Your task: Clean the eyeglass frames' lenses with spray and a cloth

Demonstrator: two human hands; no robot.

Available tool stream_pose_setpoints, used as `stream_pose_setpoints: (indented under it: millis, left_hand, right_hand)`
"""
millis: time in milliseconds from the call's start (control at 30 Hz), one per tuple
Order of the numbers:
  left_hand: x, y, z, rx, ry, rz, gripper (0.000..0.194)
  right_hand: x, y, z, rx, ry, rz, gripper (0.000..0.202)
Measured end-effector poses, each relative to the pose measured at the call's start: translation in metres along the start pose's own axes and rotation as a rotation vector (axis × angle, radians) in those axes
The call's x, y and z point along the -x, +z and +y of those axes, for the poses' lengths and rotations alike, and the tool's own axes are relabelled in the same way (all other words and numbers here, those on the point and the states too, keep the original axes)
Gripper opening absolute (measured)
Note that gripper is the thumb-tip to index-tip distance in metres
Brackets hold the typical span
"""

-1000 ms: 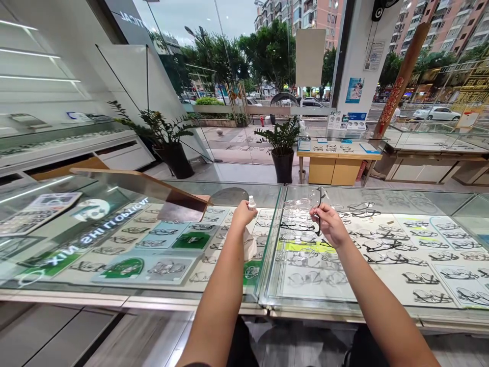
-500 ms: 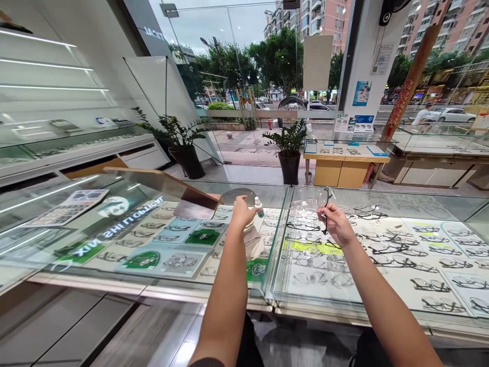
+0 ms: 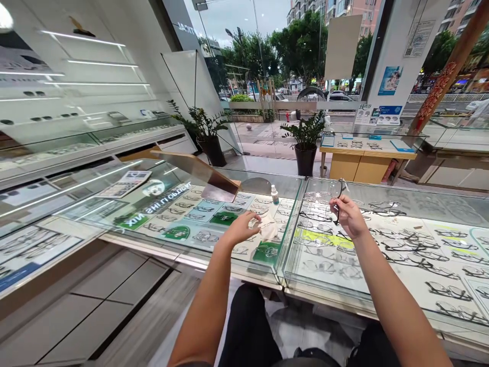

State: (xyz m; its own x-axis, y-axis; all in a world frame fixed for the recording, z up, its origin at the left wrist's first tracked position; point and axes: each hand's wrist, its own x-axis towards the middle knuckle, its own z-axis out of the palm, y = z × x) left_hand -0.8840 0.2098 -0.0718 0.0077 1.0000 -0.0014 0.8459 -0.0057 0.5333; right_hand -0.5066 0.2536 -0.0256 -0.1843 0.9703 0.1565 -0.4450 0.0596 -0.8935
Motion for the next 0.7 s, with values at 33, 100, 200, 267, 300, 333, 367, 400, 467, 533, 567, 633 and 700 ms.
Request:
stream_pose_setpoints:
  millis: [33,100,200,267,300,333,367,400,467,533,567,633,700]
  left_hand:
    - [0.000,0.004,0.002,-0.026,0.011,0.024,0.028]
    - [-0.003,0.014,0.007,-0.106,0.030,0.078,0.030]
    - [-0.010,0.025,0.011,-0.183,0.043,0.107,0.025]
    - [-0.015,0.027,0.011,-0.182,0.043,0.106,0.022]
    - [-0.016,0.027,0.011,-0.176,0.043,0.110,0.020]
    - [-0.017,0.027,0.010,-0.169,0.043,0.114,0.019]
    - [-0.018,0.026,0.010,-0.161,0.041,0.120,0.018]
    - [-0.018,0.025,0.009,-0.150,0.038,0.125,0.018]
    - [-0.018,0.024,0.009,-0.123,0.029,0.138,0.017]
    - [-0.018,0.023,0.010,-0.090,0.017,0.158,0.014]
    - [-0.017,0.022,0.011,-0.073,0.008,0.173,0.013]
    - [-0.016,0.021,0.013,-0.029,-0.025,0.215,0.014]
    - [-0.015,0.017,0.016,0.032,-0.078,0.265,0.017]
  right_hand:
    - [0.000,0.000,0.001,0.001,0.004,-0.001,0.056]
    - [-0.001,0.000,0.002,0.014,0.007,-0.009,0.055]
    - [-0.002,-0.001,0.003,0.026,0.008,-0.016,0.054]
    - [-0.002,-0.002,0.004,0.024,0.007,-0.012,0.053]
    - [-0.002,-0.002,0.004,0.022,0.006,-0.010,0.053]
    - [-0.002,-0.002,0.004,0.019,0.006,-0.010,0.053]
    - [-0.003,-0.002,0.004,0.015,0.006,-0.012,0.054]
    - [-0.003,-0.002,0.005,0.009,0.008,-0.014,0.054]
    - [-0.002,-0.001,0.005,-0.003,0.015,-0.020,0.055]
    - [-0.002,0.000,0.005,-0.007,0.016,-0.025,0.055]
    - [-0.002,0.000,0.006,-0.004,0.013,-0.027,0.054]
    - [-0.002,-0.001,0.006,0.003,0.007,-0.030,0.053]
    - [-0.003,-0.002,0.006,0.004,0.006,-0.032,0.051]
